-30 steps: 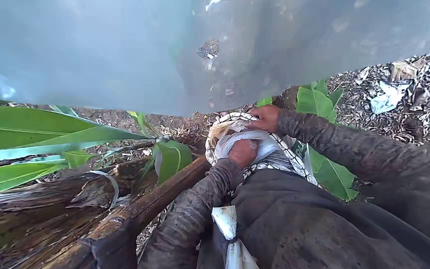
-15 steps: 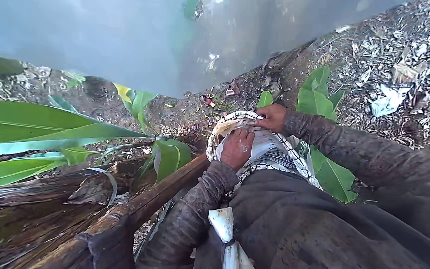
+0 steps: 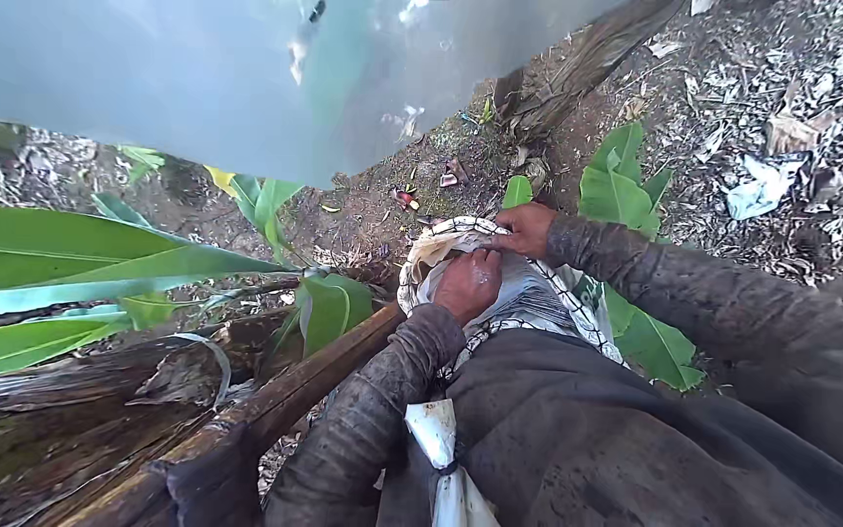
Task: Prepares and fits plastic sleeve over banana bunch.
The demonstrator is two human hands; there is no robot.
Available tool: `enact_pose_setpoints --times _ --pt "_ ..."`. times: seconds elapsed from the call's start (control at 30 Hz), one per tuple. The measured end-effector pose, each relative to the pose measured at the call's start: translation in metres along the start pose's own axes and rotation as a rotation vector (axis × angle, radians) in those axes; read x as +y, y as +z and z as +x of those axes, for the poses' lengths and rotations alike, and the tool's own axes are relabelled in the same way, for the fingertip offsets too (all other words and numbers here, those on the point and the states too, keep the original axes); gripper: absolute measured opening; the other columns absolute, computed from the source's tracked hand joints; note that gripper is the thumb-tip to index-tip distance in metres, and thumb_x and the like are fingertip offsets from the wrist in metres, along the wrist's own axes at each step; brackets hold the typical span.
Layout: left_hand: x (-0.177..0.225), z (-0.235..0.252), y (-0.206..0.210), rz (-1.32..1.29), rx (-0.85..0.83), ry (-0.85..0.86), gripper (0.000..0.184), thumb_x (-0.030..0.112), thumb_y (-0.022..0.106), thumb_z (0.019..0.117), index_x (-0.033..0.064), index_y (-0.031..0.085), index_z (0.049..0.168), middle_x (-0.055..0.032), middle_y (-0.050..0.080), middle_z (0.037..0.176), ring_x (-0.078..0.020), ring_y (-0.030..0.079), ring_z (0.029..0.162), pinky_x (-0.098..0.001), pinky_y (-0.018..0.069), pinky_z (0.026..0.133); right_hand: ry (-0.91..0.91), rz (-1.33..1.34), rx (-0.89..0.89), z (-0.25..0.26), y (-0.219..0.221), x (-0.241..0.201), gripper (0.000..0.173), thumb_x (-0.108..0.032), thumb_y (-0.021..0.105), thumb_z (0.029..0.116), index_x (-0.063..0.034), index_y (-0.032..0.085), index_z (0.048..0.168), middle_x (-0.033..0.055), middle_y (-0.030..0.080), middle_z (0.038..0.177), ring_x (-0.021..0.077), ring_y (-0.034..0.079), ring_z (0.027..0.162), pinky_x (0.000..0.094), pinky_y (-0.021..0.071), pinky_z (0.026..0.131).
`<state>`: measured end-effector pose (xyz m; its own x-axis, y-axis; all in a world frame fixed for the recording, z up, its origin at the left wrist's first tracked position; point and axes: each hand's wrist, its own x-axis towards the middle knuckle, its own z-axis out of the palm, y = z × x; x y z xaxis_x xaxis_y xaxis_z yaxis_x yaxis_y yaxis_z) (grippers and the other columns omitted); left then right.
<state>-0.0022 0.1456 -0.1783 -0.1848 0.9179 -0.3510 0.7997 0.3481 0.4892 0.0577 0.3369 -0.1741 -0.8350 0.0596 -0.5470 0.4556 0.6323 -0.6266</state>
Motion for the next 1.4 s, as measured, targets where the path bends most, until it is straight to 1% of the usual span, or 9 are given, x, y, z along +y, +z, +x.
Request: enact_pose_setpoints --times 0.07,0.2,0.43,0.6,0.7,0.93,1.1,1.27,1.4 --pt "-0.001 0.006 -0.006 -0.019 -0.048 0.024 0.032 0.032 0.058 0.1026 0.0067 0.069 0.12 -0.015 0.07 0.112 -0.0316 0.069 0.106 -0.0496 0.0568 0.091 0.0 0.004 0.002 0.002 0.001 0.001 0.045 -0.049 0.066 0.0966 -0.0064 0.064 0.083 0.0112 0.062 0.072 0.0294 0.063 0.072 0.0556 0.0509 0.069" --pt "-0.003 0.01 -0.01 -0.027 -0.001 0.067 0.02 0.022 0.058 0.1015 0.0096 0.074 0.099 -0.012 0.071 0.085 -0.0308 0.071 0.08 -0.0521 0.0574 0.068 0.003 -0.001 0.011 0.004 0.004 0.004 0.045 -0.05 0.066 0.0955 -0.0085 0.063 0.08 0.0089 0.062 0.071 0.0274 0.064 0.07 0.0545 0.0513 0.067" --pt "-0.016 0.018 -0.019 -0.303 -0.168 0.168 0.034 0.023 0.047 0.1074 0.0027 0.074 0.107 -0.016 0.074 0.104 -0.0318 0.071 0.103 -0.0543 0.0535 0.094 -0.015 -0.001 -0.024 0.0 -0.006 -0.012 0.043 -0.044 0.066 0.0981 -0.0044 0.062 0.082 0.0121 0.061 0.073 0.0295 0.063 0.072 0.054 0.0501 0.07" --pt "-0.008 0.017 -0.015 -0.274 -0.186 0.04 0.028 0.032 0.062 0.1017 0.0113 0.076 0.114 -0.0104 0.076 0.106 -0.0276 0.072 0.1 -0.0539 0.0563 0.092 -0.034 -0.014 -0.004 0.003 0.0 -0.009 0.047 -0.049 0.067 0.0958 -0.0059 0.062 0.08 0.0109 0.061 0.071 0.0288 0.064 0.07 0.0537 0.0513 0.067" --pt "-0.007 0.019 -0.011 -0.224 -0.159 0.036 0.021 0.021 0.062 0.1008 0.0096 0.076 0.111 -0.0139 0.075 0.101 -0.0316 0.072 0.096 -0.0559 0.0561 0.087 -0.07 -0.026 0.013 0.004 0.003 -0.006 0.046 -0.048 0.066 0.0962 -0.0063 0.061 0.078 0.0105 0.06 0.069 0.0288 0.063 0.069 0.0539 0.0501 0.065" --pt "0.005 0.023 -0.007 -0.07 -0.208 -0.063 0.027 0.032 0.061 0.1016 0.01 0.074 0.108 -0.0146 0.074 0.1 -0.0343 0.072 0.096 -0.0565 0.0568 0.083 -0.062 -0.04 0.007 0.003 0.003 -0.007 0.046 -0.048 0.063 0.0974 -0.0062 0.06 0.078 0.0111 0.06 0.069 0.0299 0.063 0.069 0.0546 0.0497 0.065" --pt "0.018 0.029 -0.004 0.004 -0.257 -0.138 0.024 0.023 0.058 0.1003 0.0035 0.072 0.096 -0.0178 0.073 0.096 -0.0377 0.071 0.095 -0.0582 0.0553 0.08 -0.028 -0.035 -0.006 0.003 0.002 -0.008 0.045 -0.047 0.063 0.098 -0.0057 0.06 0.08 0.0119 0.06 0.07 0.0306 0.063 0.071 0.0553 0.0499 0.067" --pt "-0.006 0.035 -0.005 -0.192 -0.246 0.01 0.024 0.022 0.059 0.1019 0.0059 0.073 0.114 -0.0165 0.072 0.114 -0.0339 0.069 0.11 -0.0563 0.0523 0.097 -0.027 -0.007 -0.003 0.0 -0.004 -0.005 0.045 -0.045 0.063 0.0992 -0.0041 0.062 0.082 0.0132 0.062 0.073 0.0312 0.064 0.073 0.0553 0.0503 0.07" --pt "-0.042 0.03 -0.04 -0.542 -0.457 -0.084 0.053 0.039 0.034 0.1124 0.0002 0.069 0.123 -0.0183 0.071 0.12 -0.0285 0.068 0.116 -0.0517 0.0479 0.108 -0.045 0.016 0.022 -0.003 0.0 0.011 0.044 -0.045 0.065 0.0986 -0.0048 0.062 0.081 0.0111 0.06 0.069 0.0288 0.061 0.068 0.0541 0.0492 0.066"
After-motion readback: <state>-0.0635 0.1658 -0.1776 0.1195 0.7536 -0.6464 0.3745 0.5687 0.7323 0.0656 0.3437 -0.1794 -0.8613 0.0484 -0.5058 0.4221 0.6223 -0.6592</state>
